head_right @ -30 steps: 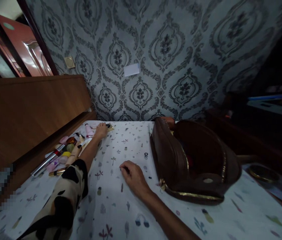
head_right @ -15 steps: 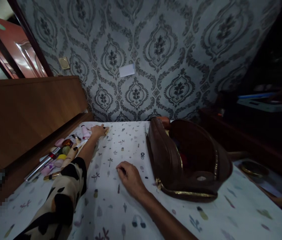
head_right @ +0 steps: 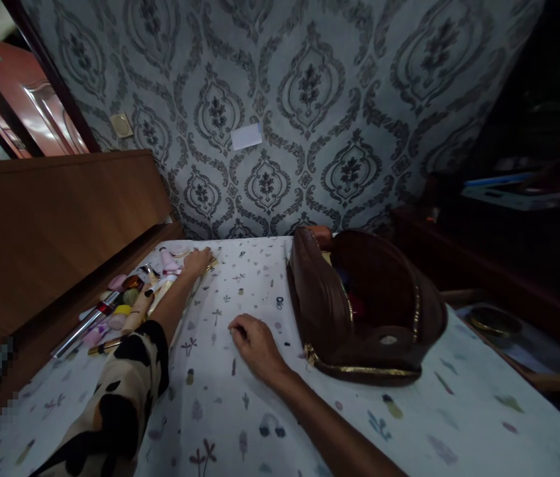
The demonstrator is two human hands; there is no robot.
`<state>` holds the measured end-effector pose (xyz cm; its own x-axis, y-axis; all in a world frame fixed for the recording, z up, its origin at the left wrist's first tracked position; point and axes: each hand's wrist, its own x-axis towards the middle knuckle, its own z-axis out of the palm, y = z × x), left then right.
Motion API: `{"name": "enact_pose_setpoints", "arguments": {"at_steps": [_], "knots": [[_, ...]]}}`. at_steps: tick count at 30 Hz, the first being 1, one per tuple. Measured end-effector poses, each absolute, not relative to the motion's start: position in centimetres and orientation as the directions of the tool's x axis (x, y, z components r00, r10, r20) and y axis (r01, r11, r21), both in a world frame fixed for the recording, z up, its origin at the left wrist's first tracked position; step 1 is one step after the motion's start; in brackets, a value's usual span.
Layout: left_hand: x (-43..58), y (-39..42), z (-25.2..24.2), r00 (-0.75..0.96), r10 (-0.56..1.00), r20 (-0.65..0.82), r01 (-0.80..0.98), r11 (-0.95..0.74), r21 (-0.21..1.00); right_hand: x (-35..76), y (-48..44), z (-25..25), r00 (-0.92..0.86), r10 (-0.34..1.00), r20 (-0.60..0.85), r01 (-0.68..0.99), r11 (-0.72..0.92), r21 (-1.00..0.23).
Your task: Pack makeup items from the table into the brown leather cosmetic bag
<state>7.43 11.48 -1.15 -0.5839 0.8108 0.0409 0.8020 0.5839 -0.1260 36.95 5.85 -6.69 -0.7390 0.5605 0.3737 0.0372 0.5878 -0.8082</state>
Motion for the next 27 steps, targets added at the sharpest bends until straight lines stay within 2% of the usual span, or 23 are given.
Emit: {"name": "enact_pose_setpoints", "arguments": {"at_steps": [6, 12, 18, 27], "knots": [[8.1, 10.6, -1.3, -0.58, 0.806, 0.12, 0.792, 0.592, -0.148, 36.9, 5.9, -6.8, -0.743, 0.553, 0.376, 0.029, 0.589, -0.807], [9.3, 9.3, -1.3, -0.51, 0.84, 0.184, 0.839, 0.533, -0.108, 36.9, 5.9, -7.0, -0.735, 0.564, 0.377, 0.033, 0.585, -0.811], [11.3, 8.2, -2.0, -0.359, 0.925, 0.121, 0.929, 0.367, -0.049, 36.9, 5.8, -6.7, -0.733, 0.564, 0.381, 0.023, 0.58, -0.815], [13.9, 6.7, -1.0, -0.466, 0.884, 0.04, 0.879, 0.467, -0.091, 36.9, 5.8, -6.7, -0.733, 0.564, 0.381, 0.034, 0.59, -0.807]]}}
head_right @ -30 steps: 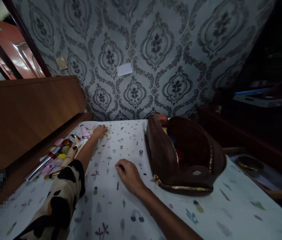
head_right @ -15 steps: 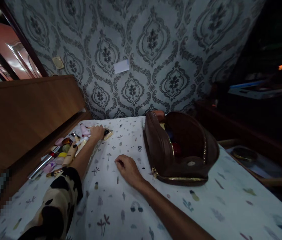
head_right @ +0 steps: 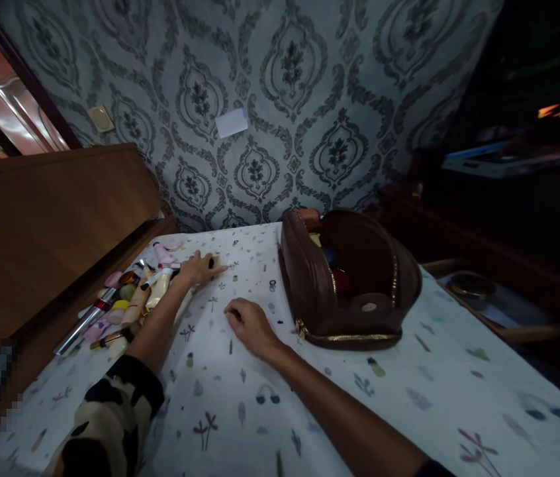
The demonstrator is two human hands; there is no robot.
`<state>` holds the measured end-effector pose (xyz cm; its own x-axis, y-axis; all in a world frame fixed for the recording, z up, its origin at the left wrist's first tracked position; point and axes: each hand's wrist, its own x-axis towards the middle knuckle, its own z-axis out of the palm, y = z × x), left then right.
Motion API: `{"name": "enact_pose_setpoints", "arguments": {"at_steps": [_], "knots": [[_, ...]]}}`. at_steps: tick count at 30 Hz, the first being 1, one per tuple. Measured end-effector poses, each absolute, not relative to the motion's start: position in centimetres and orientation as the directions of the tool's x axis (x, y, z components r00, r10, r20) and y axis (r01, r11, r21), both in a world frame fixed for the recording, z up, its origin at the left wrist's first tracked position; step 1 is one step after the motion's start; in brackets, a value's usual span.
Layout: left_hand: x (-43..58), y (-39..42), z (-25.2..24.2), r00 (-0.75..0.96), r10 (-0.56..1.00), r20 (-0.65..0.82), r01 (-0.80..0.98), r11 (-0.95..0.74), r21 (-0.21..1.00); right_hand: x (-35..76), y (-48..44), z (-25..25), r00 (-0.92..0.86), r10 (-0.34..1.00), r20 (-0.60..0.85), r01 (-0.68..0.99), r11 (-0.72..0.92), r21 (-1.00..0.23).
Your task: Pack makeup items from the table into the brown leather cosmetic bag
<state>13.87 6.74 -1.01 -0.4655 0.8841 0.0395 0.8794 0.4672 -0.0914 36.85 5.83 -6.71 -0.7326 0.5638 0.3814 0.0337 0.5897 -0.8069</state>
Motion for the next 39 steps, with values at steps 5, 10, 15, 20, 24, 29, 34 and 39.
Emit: {"name": "enact_pose_setpoints", "arguments": {"at_steps": [5, 10, 15, 20, 24, 29, 34, 39], "knots": [[14.2, 5.7, 0.0, -0.467, 0.884, 0.025, 0.874, 0.466, -0.137, 36.8, 5.9, -6.6, -0.732, 0.56, 0.387, 0.038, 0.601, -0.799], [14.8, 4.3, -0.8, -0.454, 0.886, 0.099, 0.877, 0.464, -0.129, 36.8, 5.9, -6.8, -0.734, 0.558, 0.386, 0.052, 0.613, -0.788], [15.2, 3.8, -1.9, -0.325, 0.928, 0.184, 0.931, 0.348, -0.109, 36.6, 6.1, -6.9, -0.741, 0.558, 0.372, 0.087, 0.63, -0.772], [15.6, 3.5, -2.5, -0.163, 0.973, 0.165, 0.979, 0.18, -0.093, 36.7, 5.6, -6.6, -0.745, 0.566, 0.353, 0.153, 0.659, -0.736], [16.5, 2.6, -2.6, -0.254, 0.95, 0.18, 0.956, 0.275, -0.103, 37.8, 4.6, -6.6, -0.731, 0.589, 0.345, 0.237, 0.693, -0.681], [17.5, 1.3, -1.5, -0.359, 0.92, 0.157, 0.924, 0.374, -0.08, 40.6, 4.5, -7.2, -0.751, 0.589, 0.297, 0.38, 0.754, -0.535], [18.2, 0.5, -1.0, -0.444, 0.877, 0.182, 0.89, 0.456, -0.026, 42.2, 5.1, -7.3, -0.726, 0.607, 0.324, 0.359, 0.736, -0.574], [19.2, 0.2, -1.6, -0.295, 0.929, 0.225, 0.955, 0.292, 0.047, 42.1, 5.0, -6.7, -0.734, 0.608, 0.303, 0.359, 0.725, -0.588]]}}
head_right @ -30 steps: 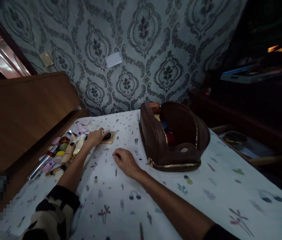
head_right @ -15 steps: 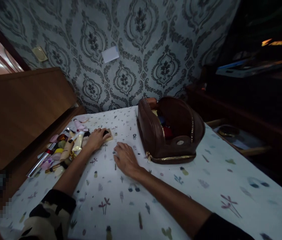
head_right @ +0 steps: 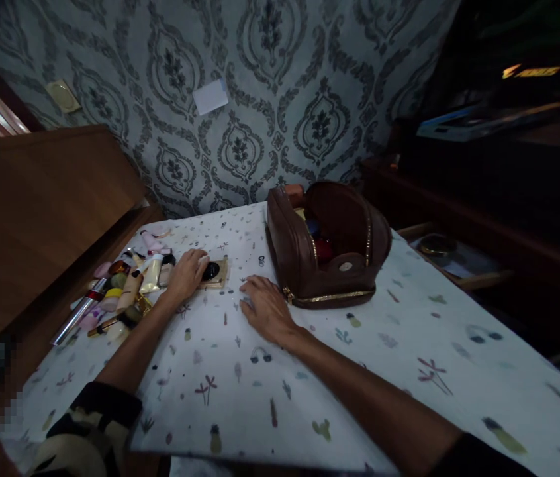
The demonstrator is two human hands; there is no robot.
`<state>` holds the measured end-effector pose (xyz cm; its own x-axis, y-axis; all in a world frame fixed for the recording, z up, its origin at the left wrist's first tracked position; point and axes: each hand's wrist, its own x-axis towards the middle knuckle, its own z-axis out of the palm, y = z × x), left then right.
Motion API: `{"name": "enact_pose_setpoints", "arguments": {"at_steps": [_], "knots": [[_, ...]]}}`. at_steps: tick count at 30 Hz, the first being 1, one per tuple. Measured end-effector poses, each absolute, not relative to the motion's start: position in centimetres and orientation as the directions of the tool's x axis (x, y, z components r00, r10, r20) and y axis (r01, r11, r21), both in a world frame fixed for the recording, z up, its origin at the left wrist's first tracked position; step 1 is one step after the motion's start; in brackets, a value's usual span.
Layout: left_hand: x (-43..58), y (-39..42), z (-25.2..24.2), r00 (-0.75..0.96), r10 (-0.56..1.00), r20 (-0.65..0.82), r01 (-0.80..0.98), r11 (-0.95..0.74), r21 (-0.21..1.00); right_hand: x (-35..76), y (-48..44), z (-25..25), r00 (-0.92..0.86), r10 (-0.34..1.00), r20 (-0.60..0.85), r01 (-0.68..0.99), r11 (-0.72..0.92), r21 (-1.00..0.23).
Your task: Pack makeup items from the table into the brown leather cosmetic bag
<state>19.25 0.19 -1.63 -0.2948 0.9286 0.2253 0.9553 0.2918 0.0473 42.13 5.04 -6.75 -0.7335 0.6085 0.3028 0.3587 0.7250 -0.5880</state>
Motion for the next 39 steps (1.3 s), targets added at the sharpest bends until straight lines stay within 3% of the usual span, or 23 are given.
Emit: {"name": "enact_pose_setpoints", "arguments": {"at_steps": [3, 11, 17, 22, 30, 35, 39], "knots": [[19.6, 0.0, -1.8, -0.209, 0.957, 0.201, 0.977, 0.195, 0.089, 42.1, 5.0, -6.4, -0.746, 0.604, 0.28, 0.364, 0.722, -0.589], [20.6, -1.2, -2.1, -0.249, 0.952, 0.18, 0.958, 0.213, 0.194, 42.2, 5.3, -6.5, -0.717, 0.623, 0.311, 0.336, 0.701, -0.629], [22.1, -2.2, -2.3, -0.219, 0.955, 0.199, 0.964, 0.18, 0.195, 42.5, 5.2, -6.6, -0.694, 0.644, 0.322, 0.333, 0.684, -0.65], [23.0, -3.1, -2.6, -0.277, 0.948, 0.156, 0.951, 0.248, 0.183, 42.3, 5.1, -6.3, -0.695, 0.639, 0.331, 0.316, 0.684, -0.658], [24.8, -5.1, -3.2, -0.24, 0.955, 0.174, 0.948, 0.192, 0.252, 42.4, 4.4, -5.5, -0.74, 0.587, 0.329, 0.267, 0.705, -0.657], [25.8, -5.5, -3.9, -0.099, 0.963, 0.252, 0.917, -0.01, 0.399, 42.6, 3.6, -5.5, -0.791, 0.498, 0.355, 0.232, 0.781, -0.58], [25.5, -5.2, -4.6, -0.085, 0.959, 0.271, 0.856, -0.069, 0.512, 43.0, 3.6, -5.5, -0.81, 0.475, 0.343, 0.185, 0.763, -0.619]]}}
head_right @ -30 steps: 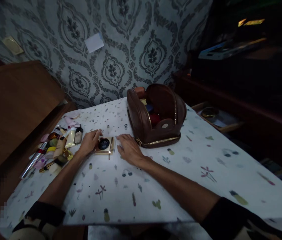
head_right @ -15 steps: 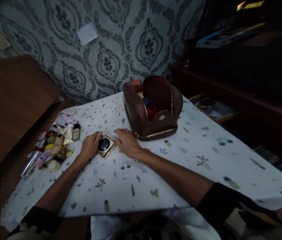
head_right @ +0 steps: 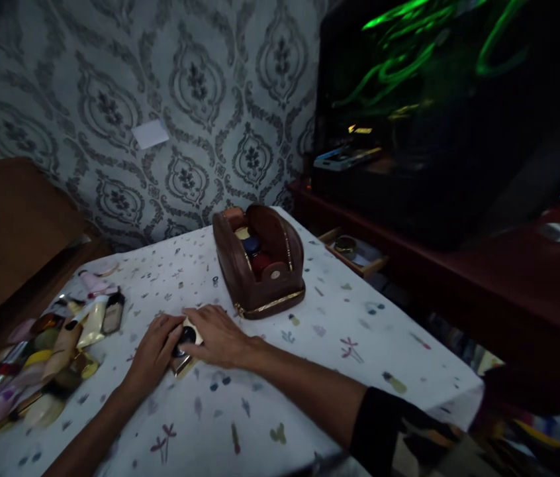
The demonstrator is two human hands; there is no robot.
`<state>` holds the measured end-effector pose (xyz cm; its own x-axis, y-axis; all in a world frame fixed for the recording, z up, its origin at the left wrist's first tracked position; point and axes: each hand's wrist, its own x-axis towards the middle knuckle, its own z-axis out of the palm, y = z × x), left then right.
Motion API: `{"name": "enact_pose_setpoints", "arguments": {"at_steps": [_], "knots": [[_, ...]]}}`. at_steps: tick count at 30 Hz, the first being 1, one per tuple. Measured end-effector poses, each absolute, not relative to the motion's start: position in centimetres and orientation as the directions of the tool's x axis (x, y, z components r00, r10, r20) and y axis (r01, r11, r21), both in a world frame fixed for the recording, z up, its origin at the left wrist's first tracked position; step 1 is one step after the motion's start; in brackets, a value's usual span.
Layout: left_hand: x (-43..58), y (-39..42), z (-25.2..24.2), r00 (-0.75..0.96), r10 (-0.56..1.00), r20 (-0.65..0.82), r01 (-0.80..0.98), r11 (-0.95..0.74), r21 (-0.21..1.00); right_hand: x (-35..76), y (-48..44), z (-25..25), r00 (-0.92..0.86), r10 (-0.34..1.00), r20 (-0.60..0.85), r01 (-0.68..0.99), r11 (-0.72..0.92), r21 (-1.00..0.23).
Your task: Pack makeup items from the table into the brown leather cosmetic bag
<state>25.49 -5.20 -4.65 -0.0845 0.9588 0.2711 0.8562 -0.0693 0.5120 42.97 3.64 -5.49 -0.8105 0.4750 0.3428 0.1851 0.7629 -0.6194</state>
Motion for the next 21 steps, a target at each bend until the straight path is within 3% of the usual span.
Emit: {"name": "enact_pose_setpoints", "arguments": {"at_steps": [7, 14, 21], "knots": [[25.5, -4.9, -5.1, -0.073, 0.954, 0.289, 0.795, -0.119, 0.594, 43.1, 4.2, -5.8, -0.895, 0.284, 0.345, 0.041, 0.821, -0.569], [26.3, -5.0, -5.3, -0.021, 0.957, 0.288, 0.783, -0.163, 0.6, 43.1, 3.7, -5.8, -0.856, 0.419, 0.302, 0.168, 0.779, -0.604], [26.7, -4.7, -6.3, -0.005, 0.936, 0.352, 0.825, -0.195, 0.531, 42.9, 3.9, -5.7, -0.79, 0.538, 0.293, 0.255, 0.724, -0.641]]}}
